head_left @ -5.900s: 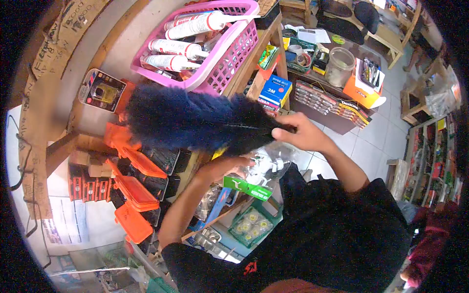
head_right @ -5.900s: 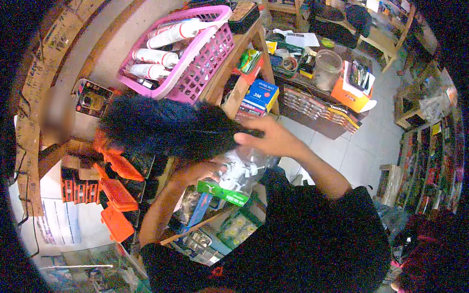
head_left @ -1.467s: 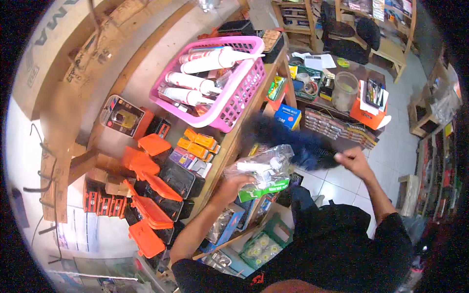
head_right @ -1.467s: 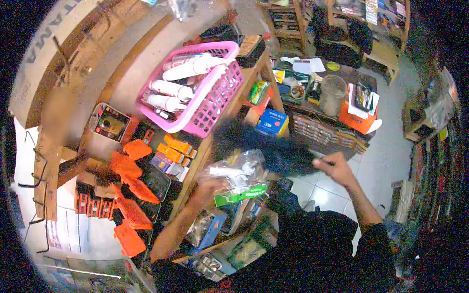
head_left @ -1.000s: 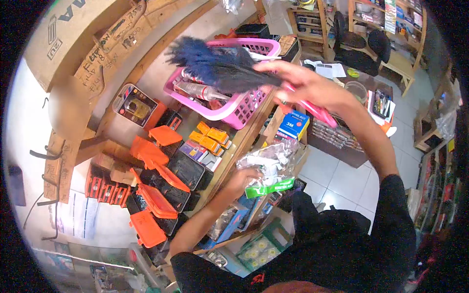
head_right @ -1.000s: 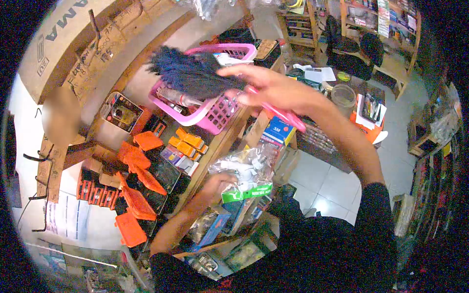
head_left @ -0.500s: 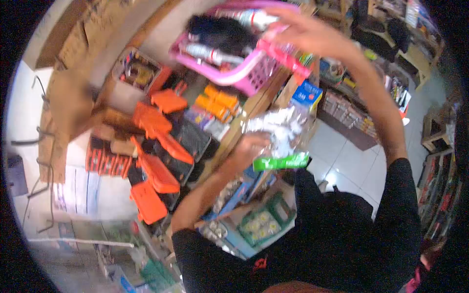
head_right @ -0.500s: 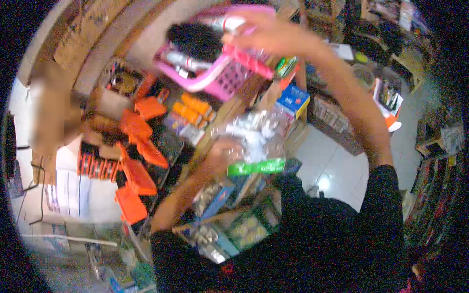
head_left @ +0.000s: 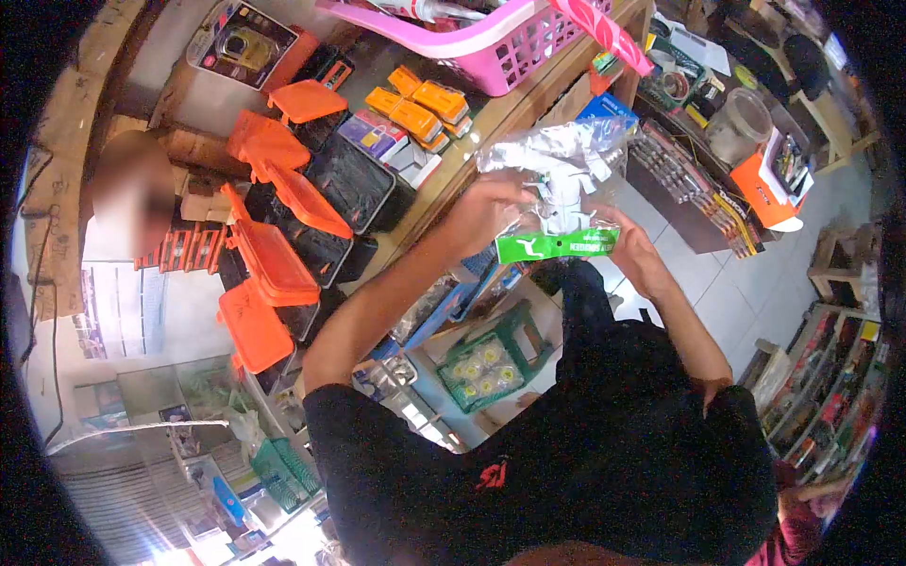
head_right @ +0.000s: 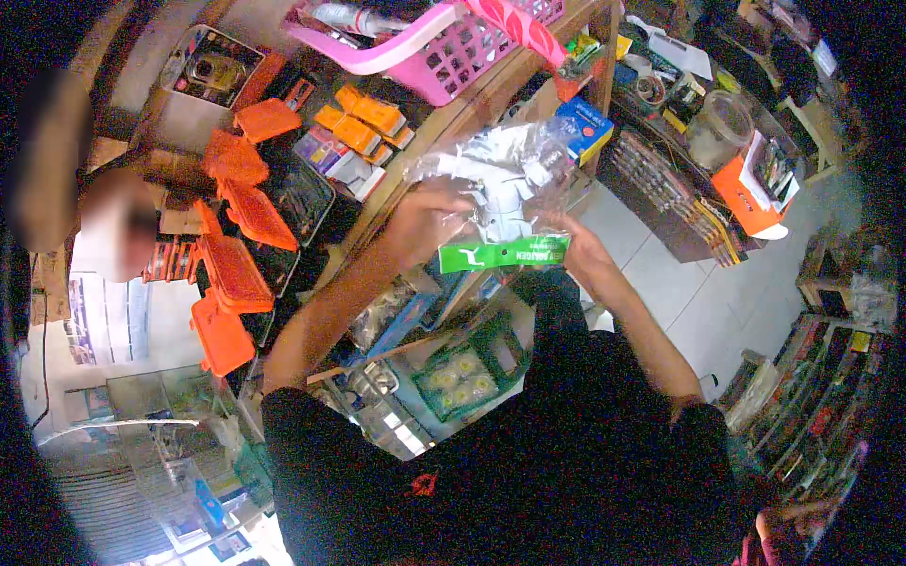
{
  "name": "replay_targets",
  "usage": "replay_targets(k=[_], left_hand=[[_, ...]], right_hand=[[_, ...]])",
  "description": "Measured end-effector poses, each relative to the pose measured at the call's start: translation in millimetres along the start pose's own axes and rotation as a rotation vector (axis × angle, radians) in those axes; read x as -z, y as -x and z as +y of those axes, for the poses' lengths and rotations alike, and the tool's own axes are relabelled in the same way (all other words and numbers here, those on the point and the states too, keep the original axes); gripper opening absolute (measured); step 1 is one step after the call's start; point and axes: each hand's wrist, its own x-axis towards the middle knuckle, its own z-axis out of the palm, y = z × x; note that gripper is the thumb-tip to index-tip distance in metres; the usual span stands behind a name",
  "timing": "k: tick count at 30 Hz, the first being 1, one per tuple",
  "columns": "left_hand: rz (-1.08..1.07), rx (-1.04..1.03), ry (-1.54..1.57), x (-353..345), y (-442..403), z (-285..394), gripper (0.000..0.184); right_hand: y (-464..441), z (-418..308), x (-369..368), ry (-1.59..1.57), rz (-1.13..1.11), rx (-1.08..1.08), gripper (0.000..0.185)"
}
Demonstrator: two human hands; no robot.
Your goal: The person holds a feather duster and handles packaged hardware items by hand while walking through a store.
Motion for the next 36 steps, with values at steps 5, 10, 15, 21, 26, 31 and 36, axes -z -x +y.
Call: replay_targets(k=[5,10,15,21,26,31,36], left_hand=[[0.022,0.116,0.150,-5,-4,4,0.044],[0.005,0.215,0.248,-5,-1,5,0.040],[-0.011,0.283,0.011,11,-1,-1,0.043],[-0.244,0.021,0.068,3,-6,-3,0.064],[-0.235,-0.109,-0.023,3,-9,0,0.063],[-0.156,-0.091,-0.049,5,-10,1,0.055],[-0.058,-0.051,-0.054,3,-12,-2,0.039]], right_hand=[[-9,-12,-22,0.084,0.215,-0.042,0.055],[-16,-7,-28,0.026,0.342,-0.036,0.064],[-7,0,-12,0.104,0.374,-0.130,0.072],[19,15,20,0.032,0.336,-0.319,0.071],[36,36,19,0.048,0.150,-0.596,0.059],[14,63,-27,0.194,-0.129,-0.679,0.054],[-27,94,-83,0.133,-0.283,-0.639,0.057]])
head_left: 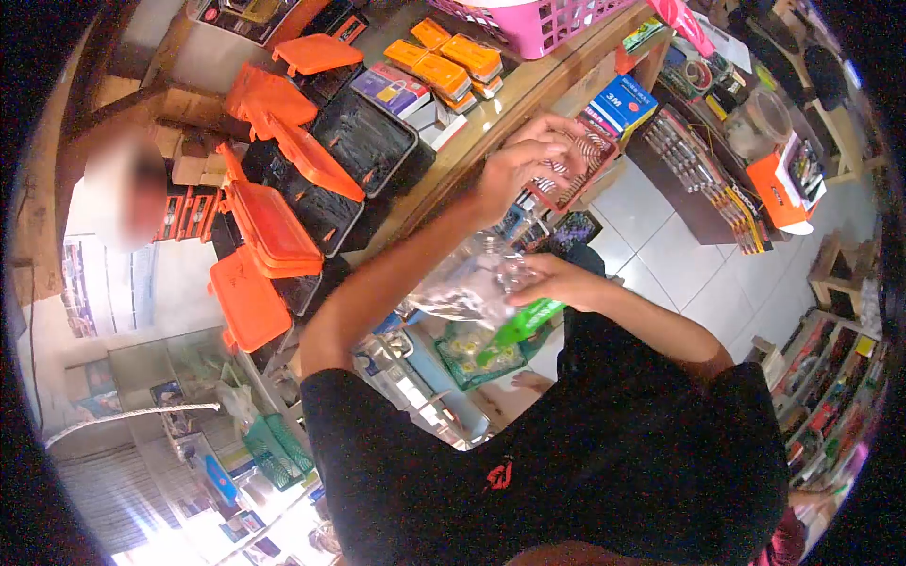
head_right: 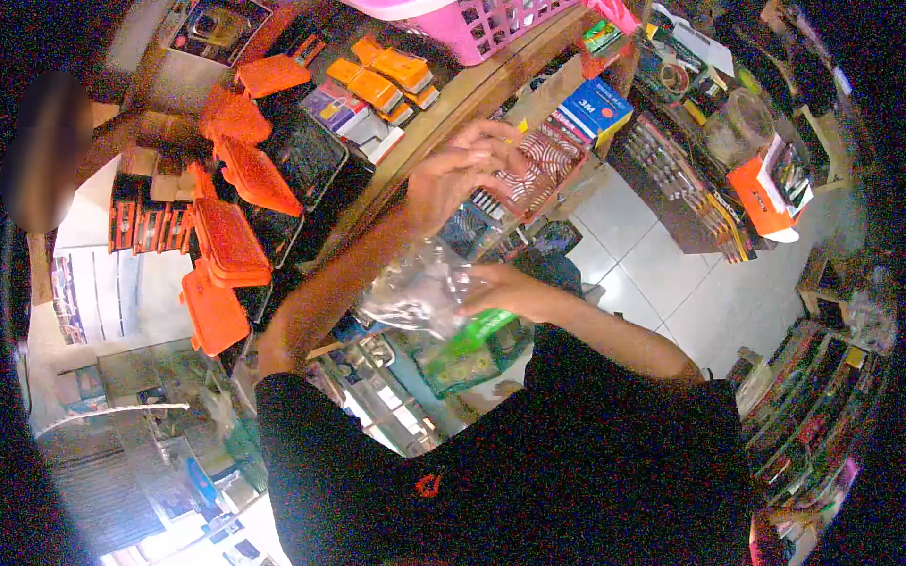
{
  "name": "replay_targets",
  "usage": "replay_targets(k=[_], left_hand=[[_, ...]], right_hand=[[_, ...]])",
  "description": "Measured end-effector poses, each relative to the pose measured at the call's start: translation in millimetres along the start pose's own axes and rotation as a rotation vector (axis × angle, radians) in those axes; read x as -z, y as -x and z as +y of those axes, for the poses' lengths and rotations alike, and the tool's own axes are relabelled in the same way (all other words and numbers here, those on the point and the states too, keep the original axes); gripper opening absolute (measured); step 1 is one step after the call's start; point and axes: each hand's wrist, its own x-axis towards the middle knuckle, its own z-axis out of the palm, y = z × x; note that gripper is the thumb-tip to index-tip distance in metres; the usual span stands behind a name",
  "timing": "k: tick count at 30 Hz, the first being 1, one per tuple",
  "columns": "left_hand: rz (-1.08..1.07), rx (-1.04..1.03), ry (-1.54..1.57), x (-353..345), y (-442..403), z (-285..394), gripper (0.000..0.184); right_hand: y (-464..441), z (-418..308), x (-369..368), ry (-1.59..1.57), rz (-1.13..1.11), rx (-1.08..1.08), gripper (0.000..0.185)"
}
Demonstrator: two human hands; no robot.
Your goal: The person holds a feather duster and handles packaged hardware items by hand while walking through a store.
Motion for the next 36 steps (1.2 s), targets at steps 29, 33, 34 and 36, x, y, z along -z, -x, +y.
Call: replay_targets(k=[29,33,34,36], left_hand=[[0.014,0.169,0.036,2,2,7,0.034],[0.036,0.194,0.046,6,2,2,0.032],[0.034,0.187,0.053,6,2,2,0.032],[0.035,0.183,0.064,6,2,2,0.032]], right_hand=[[-116,-33,-60,0.844,0.112,0.566,0.044],[-85,-23,-64,1.085,0.372,0.722,0.047],[-74,-20,-63,1.140,0.450,0.767,0.048],[-48,-21,-67,1.065,0.464,0.774,0.051]])
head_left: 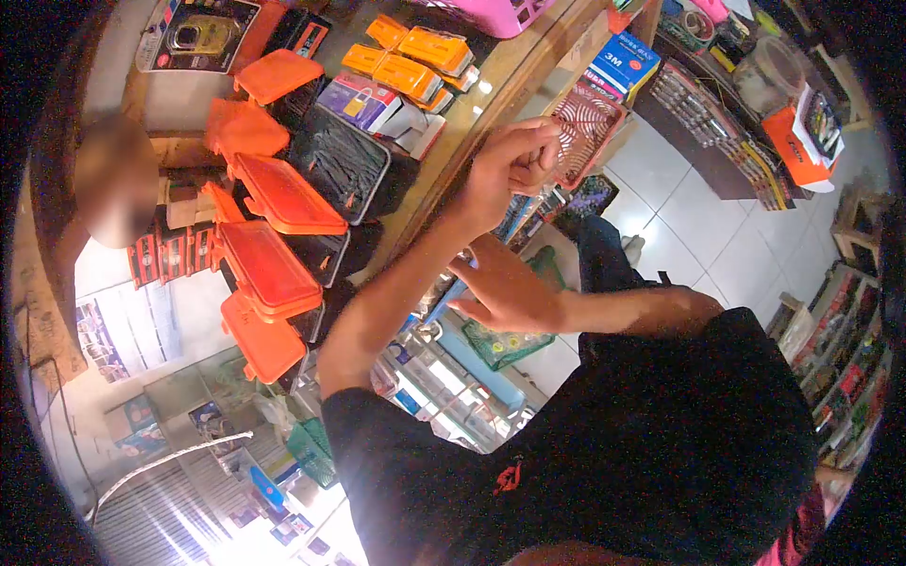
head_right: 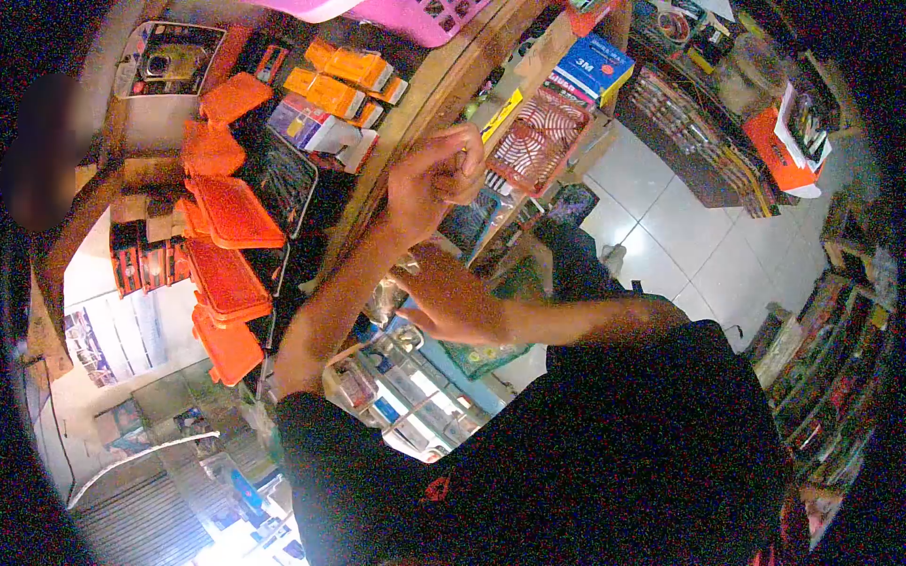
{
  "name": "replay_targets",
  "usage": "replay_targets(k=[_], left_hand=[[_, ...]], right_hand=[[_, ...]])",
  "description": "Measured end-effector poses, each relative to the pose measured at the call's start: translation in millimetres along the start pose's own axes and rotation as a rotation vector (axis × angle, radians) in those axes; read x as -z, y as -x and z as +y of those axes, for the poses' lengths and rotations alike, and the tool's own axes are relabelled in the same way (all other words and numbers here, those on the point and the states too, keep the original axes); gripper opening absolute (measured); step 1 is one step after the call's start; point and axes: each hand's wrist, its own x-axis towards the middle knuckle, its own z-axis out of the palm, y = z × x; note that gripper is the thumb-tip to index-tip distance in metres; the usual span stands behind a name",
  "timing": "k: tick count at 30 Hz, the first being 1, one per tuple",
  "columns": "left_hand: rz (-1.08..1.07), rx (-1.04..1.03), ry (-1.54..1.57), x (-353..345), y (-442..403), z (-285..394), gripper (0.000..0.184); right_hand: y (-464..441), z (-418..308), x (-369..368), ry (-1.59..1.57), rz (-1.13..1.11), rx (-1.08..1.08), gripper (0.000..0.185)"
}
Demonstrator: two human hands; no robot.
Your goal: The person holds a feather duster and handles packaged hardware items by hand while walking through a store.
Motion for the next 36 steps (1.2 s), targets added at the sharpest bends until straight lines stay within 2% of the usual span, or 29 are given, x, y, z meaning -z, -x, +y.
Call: replay_targets(k=[1,4,7,10,14,15,18,19,22,23,26,27,30,34,36], left_hand=[[0.003,-0.001,0.005,-1,0,0,0.031],[-0.017,0.006,-0.031,2,-1,-2,0.032],[-0.006,0.036,-0.041,7,-2,-5,0.032],[0.024,0.026,-0.063,4,-1,-4,0.031],[0.018,0.014,-0.092,5,1,-1,0.035],[0.015,-0.004,-0.075,6,2,-1,0.037],[0.032,-0.038,-0.028,4,3,0,0.041],[0.045,-0.029,-0.021,3,3,4,0.043],[0.041,-0.027,0.001,5,0,5,0.044],[0.030,-0.028,0.009,5,-1,3,0.045],[0.055,-0.014,0.083,0,-1,3,0.042],[0.045,-0.004,0.075,0,-2,3,0.043],[0.042,0.018,0.046,3,-1,3,0.045],[0.058,0.048,0.025,4,-2,2,0.043],[0.056,0.051,0.011,4,-2,3,0.043]], right_hand=[[9,-6,6,-0.030,0.014,-0.011,0.052],[48,9,-34,-0.335,-0.340,-0.237,0.072],[47,4,-33,-1.057,-0.731,-1.031,0.102],[53,19,-76,-1.138,-0.620,-1.039,0.122],[35,34,-116,-1.339,-0.398,-0.997,0.125],[31,39,-120,-1.418,-0.402,-0.952,0.119],[28,41,-126,-1.318,-0.392,-0.860,0.112],[23,33,-119,-1.218,-0.369,-0.929,0.101],[17,52,-142,-1.187,-0.425,-0.858,0.089],[14,55,-148,-1.197,-0.422,-0.889,0.074],[1,59,-154,-1.254,-0.401,-0.879,0.065],[-7,56,-153,-1.226,-0.389,-0.937,0.059],[-14,50,-136,-1.186,-0.424,-0.833,0.057],[-17,65,-162,-1.175,-0.405,-0.869,0.053],[-20,76,-179,-1.094,-0.439,-0.780,0.052]])
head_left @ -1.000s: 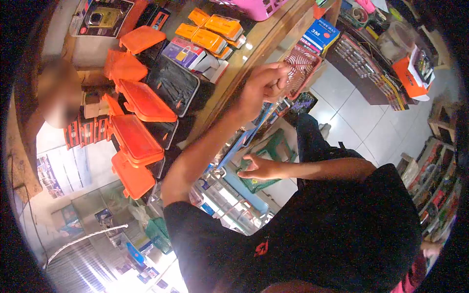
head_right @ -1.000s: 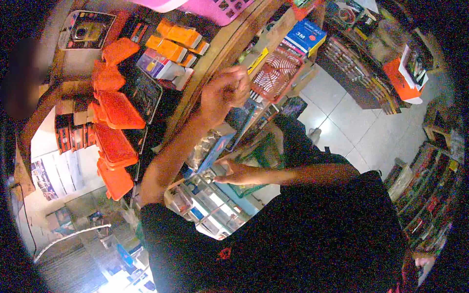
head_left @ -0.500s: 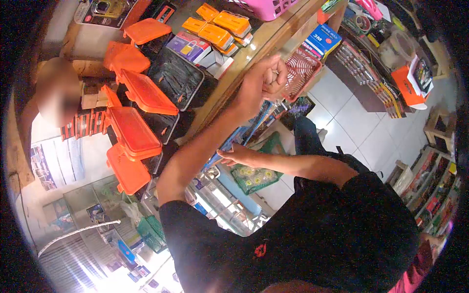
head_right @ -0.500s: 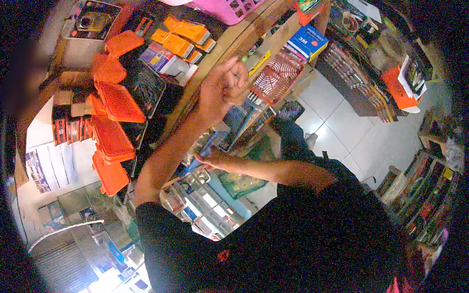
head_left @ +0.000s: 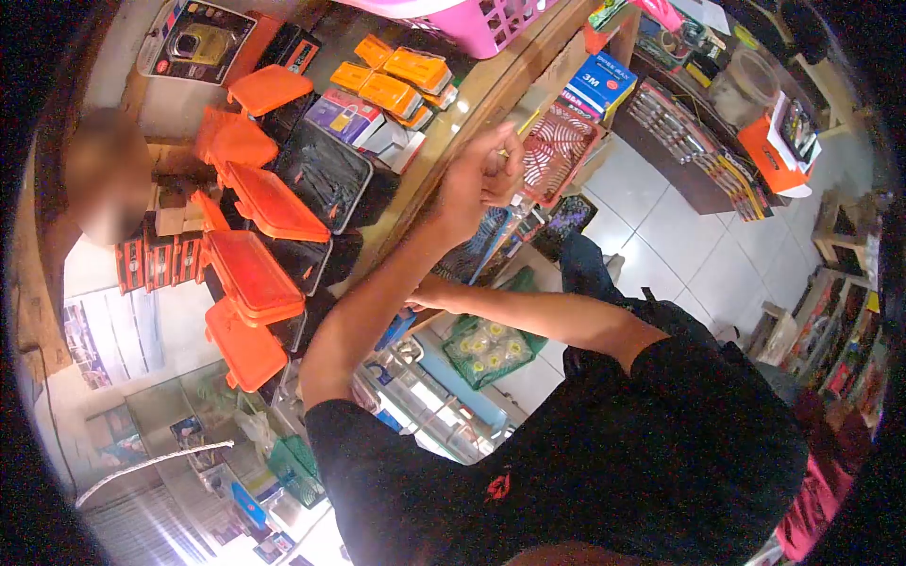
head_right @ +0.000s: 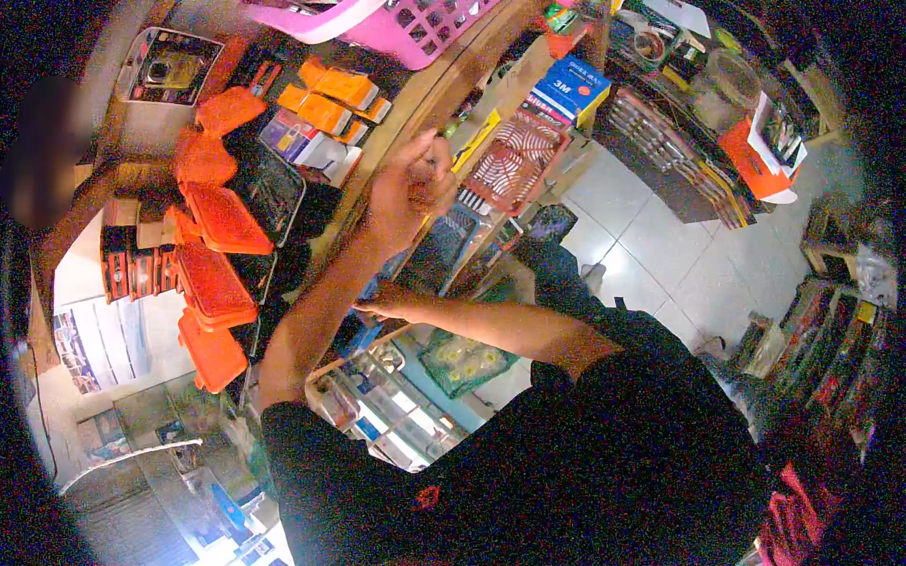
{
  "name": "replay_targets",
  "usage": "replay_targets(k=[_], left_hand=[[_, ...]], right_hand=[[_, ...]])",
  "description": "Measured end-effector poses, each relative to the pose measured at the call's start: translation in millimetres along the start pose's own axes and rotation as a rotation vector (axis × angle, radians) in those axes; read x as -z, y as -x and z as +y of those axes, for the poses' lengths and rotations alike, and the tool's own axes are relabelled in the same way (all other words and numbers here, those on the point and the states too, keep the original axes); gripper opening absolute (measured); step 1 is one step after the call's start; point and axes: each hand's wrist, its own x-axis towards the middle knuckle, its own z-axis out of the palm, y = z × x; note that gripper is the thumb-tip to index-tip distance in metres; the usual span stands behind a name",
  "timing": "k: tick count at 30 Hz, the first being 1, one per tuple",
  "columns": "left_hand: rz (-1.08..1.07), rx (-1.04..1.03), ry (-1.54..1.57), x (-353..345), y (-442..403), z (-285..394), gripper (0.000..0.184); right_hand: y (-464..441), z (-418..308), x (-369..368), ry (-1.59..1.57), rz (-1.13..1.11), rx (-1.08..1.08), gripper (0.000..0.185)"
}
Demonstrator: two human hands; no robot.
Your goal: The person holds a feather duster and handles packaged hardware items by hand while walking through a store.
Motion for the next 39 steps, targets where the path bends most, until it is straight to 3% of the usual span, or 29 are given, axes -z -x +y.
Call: replay_targets(k=[2,8,10,14,18,20,22,24,28,30,32,34,36,37,39], left_hand=[[0.002,-0.021,-0.033,-2,2,1,0.043],[0.040,0.006,-0.006,0,1,-2,0.043],[0.016,0.017,0.004,1,1,-1,0.042],[0.000,-0.003,0.020,2,1,-2,0.041],[0.048,-0.021,-0.007,-5,3,-1,0.040],[0.012,-0.015,0.013,-1,3,-2,0.039],[0.037,-0.009,0.021,1,2,-5,0.039],[0.053,-0.014,0.015,-1,2,-7,0.038],[0.037,-0.008,-0.004,-7,5,-12,0.037],[0.015,0.018,0.026,1,2,-19,0.036],[0.002,0.026,0.043,3,2,-23,0.036],[-0.015,0.019,-0.001,3,-3,-17,0.035],[-0.022,0.015,-0.089,-2,0,-12,0.036],[-0.016,0.005,-0.222,-5,3,-6,0.036],[-0.089,-0.269,-0.611,-4,-5,-16,0.036]], right_hand=[[-7,11,6,0.114,-0.021,0.047,0.053],[44,-6,36,0.084,-0.054,-0.088,0.069],[61,23,59,0.108,-0.029,-0.138,0.077],[149,26,118,0.217,-0.074,-0.303,0.078],[244,74,198,0.185,0.145,-0.429,0.076],[297,74,229,0.335,0.307,-0.509,0.075],[346,78,252,0.561,0.543,-0.440,0.072],[389,136,299,0.873,0.827,-0.421,0.069],[443,110,287,0.725,1.102,-0.511,0.063],[453,119,286,0.437,1.077,-0.493,0.060],[449,133,282,0.214,1.018,-0.335,0.057],[440,117,276,0.234,0.849,-0.065,0.052],[419,23,250,0.716,0.688,-0.102,0.049],[406,0,268,0.760,0.572,-0.050,0.048],[371,-65,285,0.714,0.573,0.197,0.049]])
